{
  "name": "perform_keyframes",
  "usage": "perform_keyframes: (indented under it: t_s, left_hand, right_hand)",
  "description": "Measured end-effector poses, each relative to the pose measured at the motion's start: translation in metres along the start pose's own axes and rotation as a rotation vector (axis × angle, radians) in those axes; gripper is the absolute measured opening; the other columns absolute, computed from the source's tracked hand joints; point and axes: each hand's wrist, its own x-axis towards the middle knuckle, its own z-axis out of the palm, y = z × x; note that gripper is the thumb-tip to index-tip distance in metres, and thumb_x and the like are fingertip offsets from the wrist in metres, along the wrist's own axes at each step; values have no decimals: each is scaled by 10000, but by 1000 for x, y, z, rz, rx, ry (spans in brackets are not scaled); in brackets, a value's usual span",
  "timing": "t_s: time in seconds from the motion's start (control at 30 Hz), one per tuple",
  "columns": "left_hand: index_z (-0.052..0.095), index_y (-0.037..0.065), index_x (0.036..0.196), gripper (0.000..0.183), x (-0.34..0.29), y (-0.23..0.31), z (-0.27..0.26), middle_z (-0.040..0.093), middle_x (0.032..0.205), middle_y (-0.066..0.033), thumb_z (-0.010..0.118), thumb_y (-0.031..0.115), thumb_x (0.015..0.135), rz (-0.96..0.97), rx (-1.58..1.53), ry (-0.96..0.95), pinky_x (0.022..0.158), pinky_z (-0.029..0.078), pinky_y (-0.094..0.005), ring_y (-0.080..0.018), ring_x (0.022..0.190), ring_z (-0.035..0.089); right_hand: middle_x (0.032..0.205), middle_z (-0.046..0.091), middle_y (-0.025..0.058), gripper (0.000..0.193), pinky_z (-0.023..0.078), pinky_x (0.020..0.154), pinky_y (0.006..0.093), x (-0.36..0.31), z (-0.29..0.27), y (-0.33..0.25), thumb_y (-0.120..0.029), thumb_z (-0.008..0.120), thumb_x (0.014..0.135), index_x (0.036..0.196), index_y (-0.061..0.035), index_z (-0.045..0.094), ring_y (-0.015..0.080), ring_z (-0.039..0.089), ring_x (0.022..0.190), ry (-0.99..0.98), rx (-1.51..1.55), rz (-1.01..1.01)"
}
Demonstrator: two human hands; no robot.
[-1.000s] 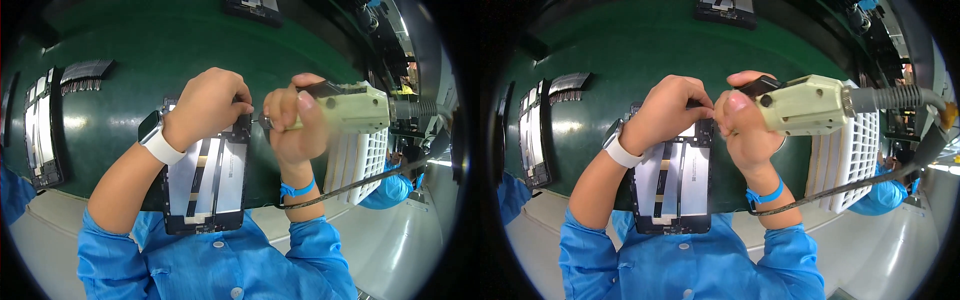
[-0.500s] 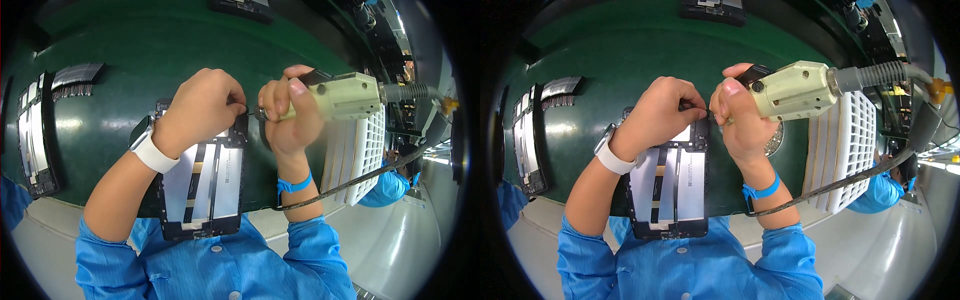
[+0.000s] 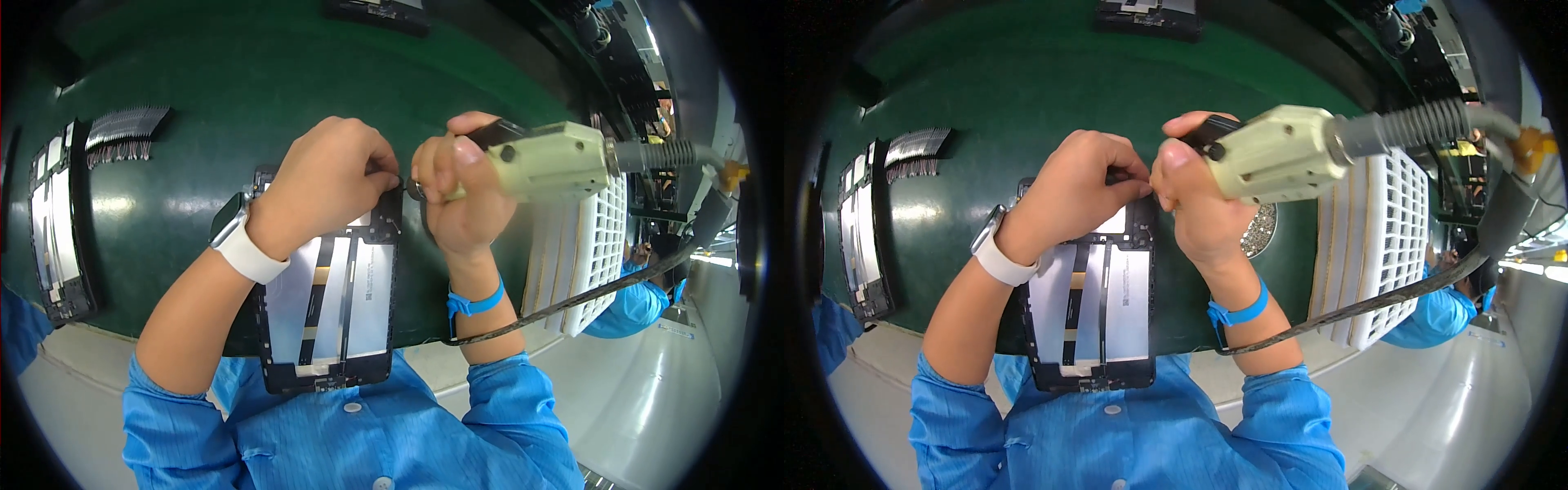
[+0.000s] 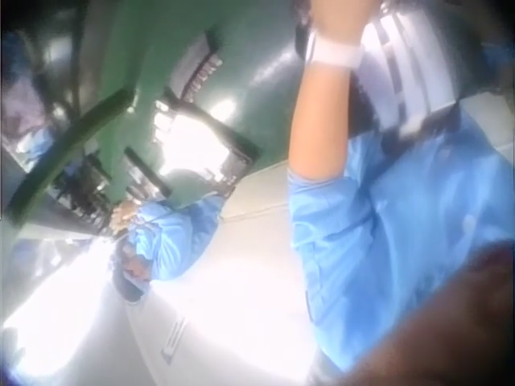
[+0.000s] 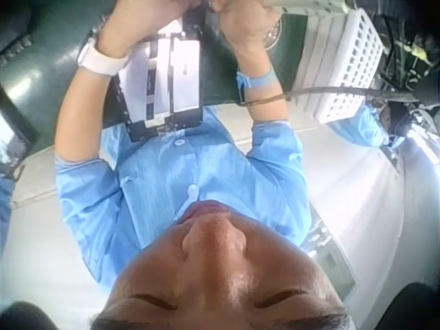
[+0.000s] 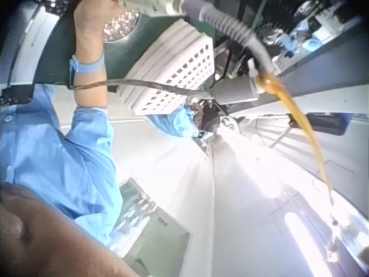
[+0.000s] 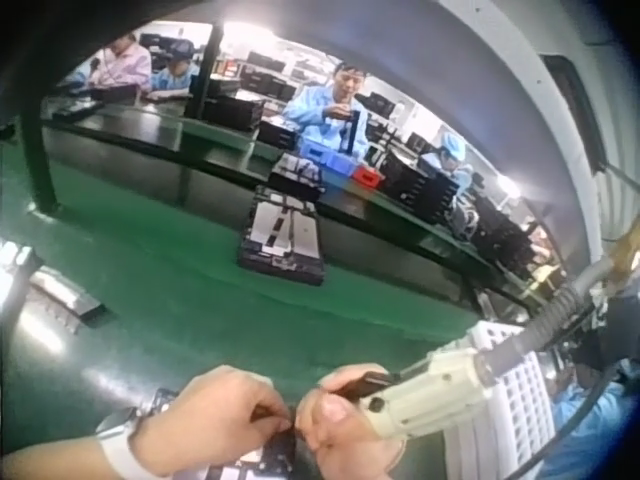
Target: The person assembles tablet devices by taking them from a conveyor belt, fastening screws into the corners and edges of each tablet frame using an electric screwdriver, and placing the tablets back onto the conveyor.
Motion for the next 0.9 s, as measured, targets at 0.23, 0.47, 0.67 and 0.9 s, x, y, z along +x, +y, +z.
perform_keyframes:
  t_s: [0.23,0.47,0.67,0.9]
  left_hand:
    - [730,-45,847,76,0,1,0,690,802,-144,745,-7,783,20,-21,-4,677,539,-331,-250,722,679]
    - [729,-51,869,81,-2,1,-4,676,789,-131,735,-24,792,-16,-47,-30,669,534,-312,-218,699,661]
    - [728,-56,869,78,-3,1,-4,674,793,-129,729,-27,796,-20,-59,-26,657,530,-308,-212,699,661]
    - [727,-61,870,85,-2,0,-4,672,788,-136,731,-28,792,-24,-58,-36,658,531,-307,-213,693,661]
  right_hand:
    - [588,445,26,200,389,499,320,7,-52,-16,-56,558,918,1086,52,570,125,419,467,141,-41,-162]
    - [588,469,39,150,390,488,296,10,-50,-5,-35,554,917,1038,48,580,125,429,466,182,-105,-90]
    - [585,469,37,121,374,466,289,7,-46,-5,-40,562,914,1007,35,581,121,427,459,173,-148,-69]
    - [580,471,33,96,373,460,288,7,-45,-6,-30,574,903,981,25,580,120,432,456,171,-146,-57]
